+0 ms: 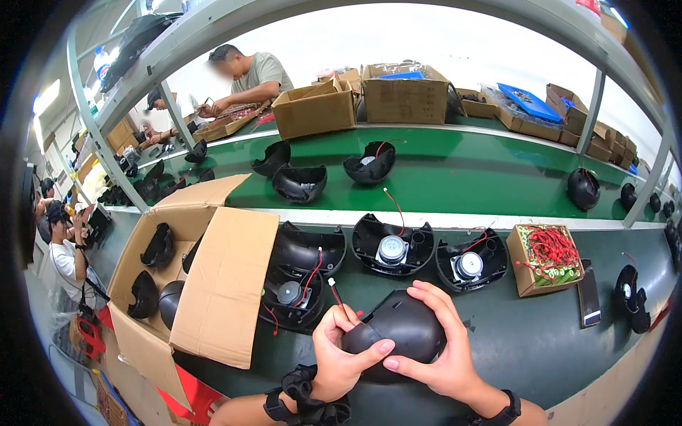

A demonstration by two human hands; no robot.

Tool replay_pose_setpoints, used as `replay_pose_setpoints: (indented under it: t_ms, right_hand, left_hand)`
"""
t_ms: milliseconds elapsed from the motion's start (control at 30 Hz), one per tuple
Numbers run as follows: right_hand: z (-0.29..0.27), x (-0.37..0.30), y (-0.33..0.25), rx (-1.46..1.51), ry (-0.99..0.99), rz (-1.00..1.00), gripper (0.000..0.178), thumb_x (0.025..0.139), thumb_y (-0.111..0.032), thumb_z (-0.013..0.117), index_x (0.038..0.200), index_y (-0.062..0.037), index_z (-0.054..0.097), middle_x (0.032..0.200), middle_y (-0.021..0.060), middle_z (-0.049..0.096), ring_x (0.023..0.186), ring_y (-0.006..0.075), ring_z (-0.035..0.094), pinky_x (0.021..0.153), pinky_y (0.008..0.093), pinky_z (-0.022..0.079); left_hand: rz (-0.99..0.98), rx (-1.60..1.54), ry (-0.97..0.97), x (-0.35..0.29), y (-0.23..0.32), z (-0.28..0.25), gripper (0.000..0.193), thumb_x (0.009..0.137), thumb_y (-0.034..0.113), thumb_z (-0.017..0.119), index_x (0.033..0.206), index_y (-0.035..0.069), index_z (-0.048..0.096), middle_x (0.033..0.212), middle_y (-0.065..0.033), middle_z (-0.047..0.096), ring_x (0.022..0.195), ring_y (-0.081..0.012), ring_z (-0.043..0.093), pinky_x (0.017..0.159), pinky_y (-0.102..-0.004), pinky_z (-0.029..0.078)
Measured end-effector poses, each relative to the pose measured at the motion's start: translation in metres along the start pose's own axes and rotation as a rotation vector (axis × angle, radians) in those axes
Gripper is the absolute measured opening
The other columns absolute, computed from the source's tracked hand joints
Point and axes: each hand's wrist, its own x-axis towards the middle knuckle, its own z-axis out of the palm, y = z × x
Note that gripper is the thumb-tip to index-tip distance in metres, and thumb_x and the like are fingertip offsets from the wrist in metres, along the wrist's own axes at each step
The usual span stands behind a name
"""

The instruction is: Manually assembling small electronic speaker housings on a production line.

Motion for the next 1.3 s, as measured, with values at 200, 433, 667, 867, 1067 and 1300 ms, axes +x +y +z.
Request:
replay_pose_setpoints:
  t_ms: [200, 433, 667, 867, 1067, 1300]
  right_hand:
    - [-0.005, -0.008, 0.008, -0.007, 0.006, -0.042, 0.083, 0.059, -0.029, 0.086, 0.128, -0.0034, 0.046, 0.136, 0.0183, 0.038, 0.126, 0.0297, 0.039, 0.103, 0.0407, 0.032]
    - [-0.028, -0.040, 0.027, 0.354, -0.005, 0.017, 0.073, 0.072, -0.040, 0.076, 0.127, -0.0057, 0.042, 0.139, 0.0162, 0.033, 0.133, 0.0296, 0.029, 0.109, 0.0406, 0.020]
    - [-0.037, -0.047, 0.024, 0.607, -0.012, 0.195, 0.062, 0.090, -0.036, 0.055, 0.135, -0.0027, 0.028, 0.138, 0.0132, 0.034, 0.134, 0.0236, 0.028, 0.110, 0.0371, 0.020]
    - [-0.043, -0.054, 0.020, 0.658, -0.043, 0.196, 0.070, 0.079, -0.017, 0.072, 0.134, -0.0052, 0.030, 0.137, 0.0131, 0.035, 0.128, 0.0225, 0.038, 0.107, 0.0359, 0.028]
    - [-0.052, -0.045, 0.003, 0.448, -0.256, 0.137, 0.084, 0.067, -0.022, 0.083, 0.132, -0.0021, 0.035, 0.133, 0.0154, 0.043, 0.124, 0.0234, 0.043, 0.106, 0.0366, 0.032]
    - [-0.044, -0.044, 0.021, 0.889, -0.397, 0.258, 0.064, 0.074, -0.030, 0.078, 0.120, -0.0023, 0.044, 0.121, 0.0102, 0.046, 0.118, 0.0188, 0.046, 0.101, 0.0337, 0.036]
  left_hand:
    - [0.065, 0.043, -0.072, -0.007, 0.001, -0.001, 0.051, 0.059, 0.007, 0.087, 0.077, 0.009, 0.040, 0.077, -0.0007, 0.047, 0.071, -0.0065, 0.047, 0.075, -0.0240, 0.042]
    - [0.244, 0.239, -0.269, -0.020, 0.006, 0.006, 0.058, 0.048, 0.018, 0.094, 0.074, 0.008, 0.044, 0.075, -0.0038, 0.051, 0.067, -0.0104, 0.051, 0.062, -0.0253, 0.047]
    - [0.816, 0.611, -0.387, -0.025, 0.005, 0.014, 0.057, 0.039, 0.036, 0.094, 0.069, 0.014, 0.050, 0.063, 0.0053, 0.047, 0.052, -0.0113, 0.043, 0.056, -0.0268, 0.032]
    - [1.160, 0.815, -0.737, -0.027, 0.022, 0.000, 0.053, 0.044, 0.028, 0.092, 0.070, 0.013, 0.049, 0.072, 0.0054, 0.049, 0.059, -0.0089, 0.046, 0.058, -0.0252, 0.032]
    - [1.489, 0.723, -0.867, -0.034, 0.022, 0.007, 0.023, 0.070, 0.009, 0.063, 0.062, 0.019, 0.044, 0.066, 0.0055, 0.049, 0.063, -0.0073, 0.049, 0.057, -0.0217, 0.028]
    - [1.853, 0.565, -0.807, -0.037, 0.020, 0.011, 0.017, 0.064, 0.013, 0.057, 0.064, 0.020, 0.041, 0.064, 0.0049, 0.049, 0.071, -0.0110, 0.050, 0.077, -0.0308, 0.032]
